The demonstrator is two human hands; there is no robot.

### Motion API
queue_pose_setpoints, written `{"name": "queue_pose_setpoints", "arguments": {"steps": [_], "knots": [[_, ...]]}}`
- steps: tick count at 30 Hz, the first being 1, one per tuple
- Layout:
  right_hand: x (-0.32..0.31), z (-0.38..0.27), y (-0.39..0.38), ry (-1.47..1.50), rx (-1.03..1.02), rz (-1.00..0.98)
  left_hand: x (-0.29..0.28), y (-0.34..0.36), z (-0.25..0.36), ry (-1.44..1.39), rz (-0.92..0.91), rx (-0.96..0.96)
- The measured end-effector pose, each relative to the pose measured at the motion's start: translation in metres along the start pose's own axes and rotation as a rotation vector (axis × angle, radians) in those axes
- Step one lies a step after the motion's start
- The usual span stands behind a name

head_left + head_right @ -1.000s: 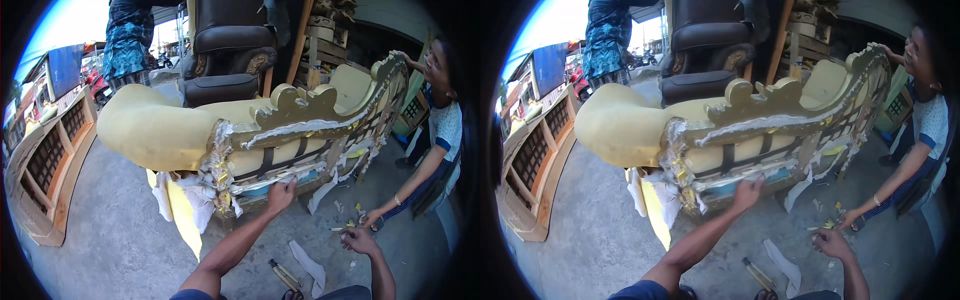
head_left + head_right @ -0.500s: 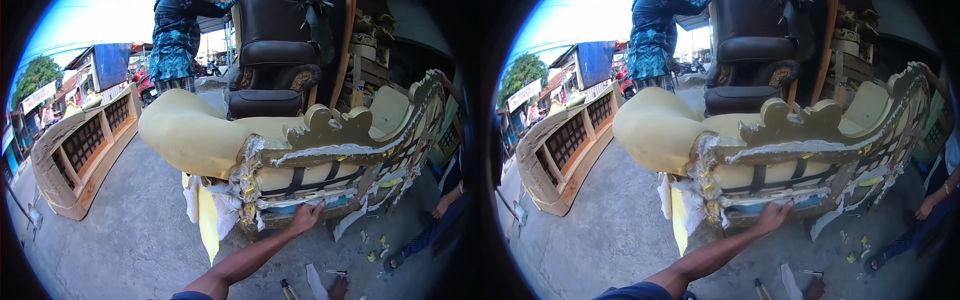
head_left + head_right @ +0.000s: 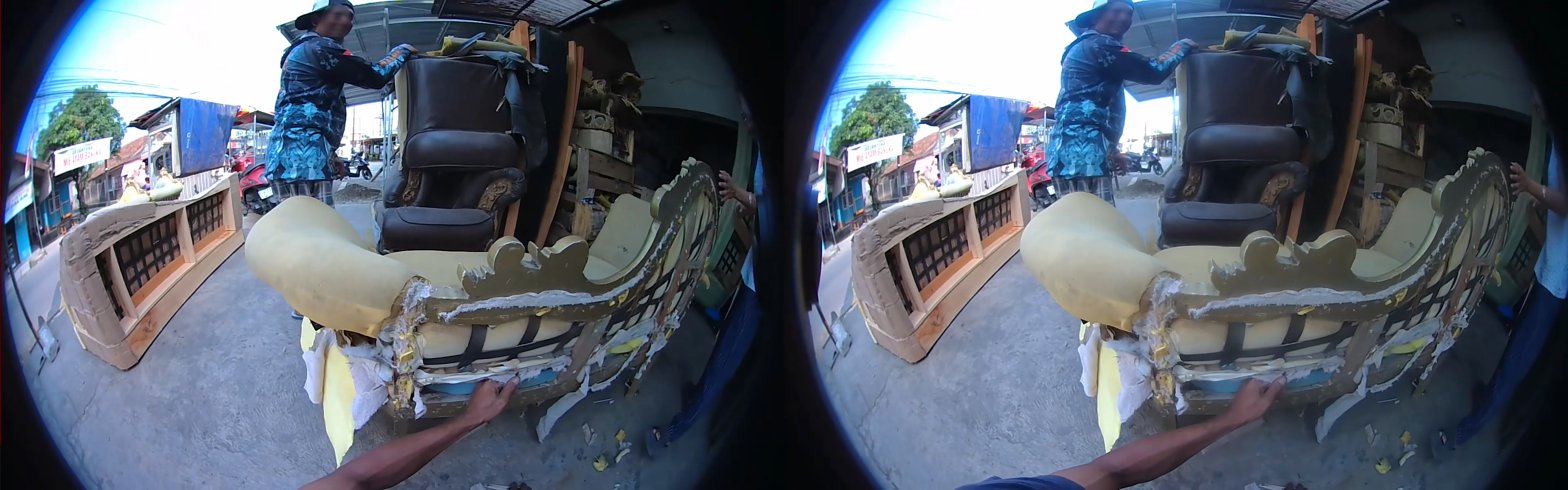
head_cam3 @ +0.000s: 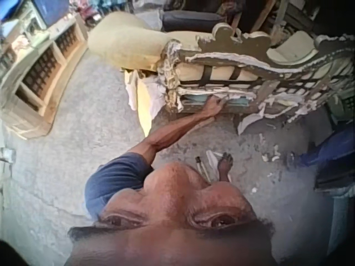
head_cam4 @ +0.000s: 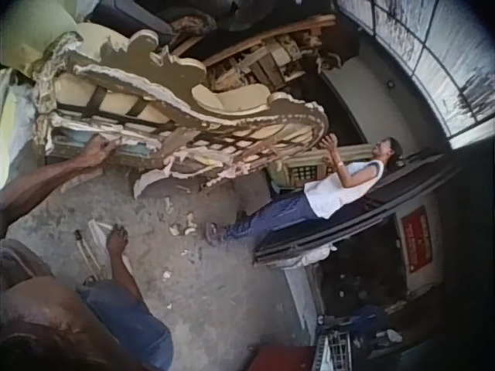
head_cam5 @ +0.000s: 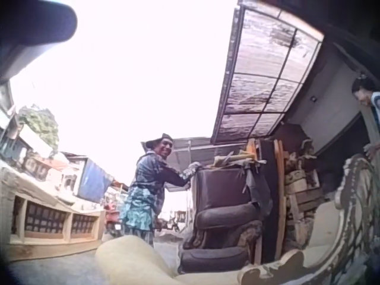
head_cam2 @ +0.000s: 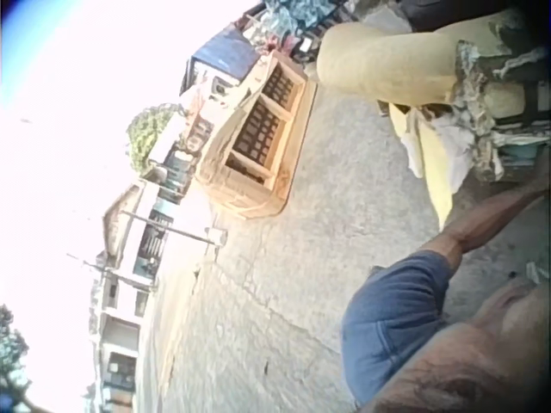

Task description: The person removes old upholstery fabric and staples from the wooden frame of a sofa using pliers and a small blade.

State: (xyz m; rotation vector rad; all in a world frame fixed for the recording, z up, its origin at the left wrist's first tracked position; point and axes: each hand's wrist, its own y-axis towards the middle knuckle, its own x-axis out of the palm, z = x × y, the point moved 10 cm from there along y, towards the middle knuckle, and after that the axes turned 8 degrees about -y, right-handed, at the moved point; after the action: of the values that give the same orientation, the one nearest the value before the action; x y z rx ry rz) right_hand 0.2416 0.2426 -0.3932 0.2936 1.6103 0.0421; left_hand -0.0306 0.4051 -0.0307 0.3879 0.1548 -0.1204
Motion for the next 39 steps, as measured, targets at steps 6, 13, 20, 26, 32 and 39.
{"name": "queue_pose_setpoints", "arguments": {"steps": [6,13,20,26,32,39], "knots": [[-0.042,-0.027,-0.010,0.075,-0.228,0.126,-0.009,0.006,-0.001,0.019,-0.030,-0.015],[0.029,0.015,-0.038,1.208,0.507,-0.391,-0.006,-0.009,0.011,0.151,-0.300,0.075],[-0.098,-0.042,0.003,1.857,0.766,-0.168,-0.012,-0.078,0.274,0.545,-0.742,0.741],[-0.200,-0.082,0.086,1.971,0.504,-0.090,-0.118,0.053,0.429,0.831,-0.005,0.952],[-0.242,-0.092,0.107,1.954,0.419,-0.054,-0.143,0.140,0.297,0.512,-0.194,0.235],[-0.258,-0.135,0.131,2.099,0.351,0.074,-0.171,0.146,0.298,0.514,-0.237,0.342]]}}
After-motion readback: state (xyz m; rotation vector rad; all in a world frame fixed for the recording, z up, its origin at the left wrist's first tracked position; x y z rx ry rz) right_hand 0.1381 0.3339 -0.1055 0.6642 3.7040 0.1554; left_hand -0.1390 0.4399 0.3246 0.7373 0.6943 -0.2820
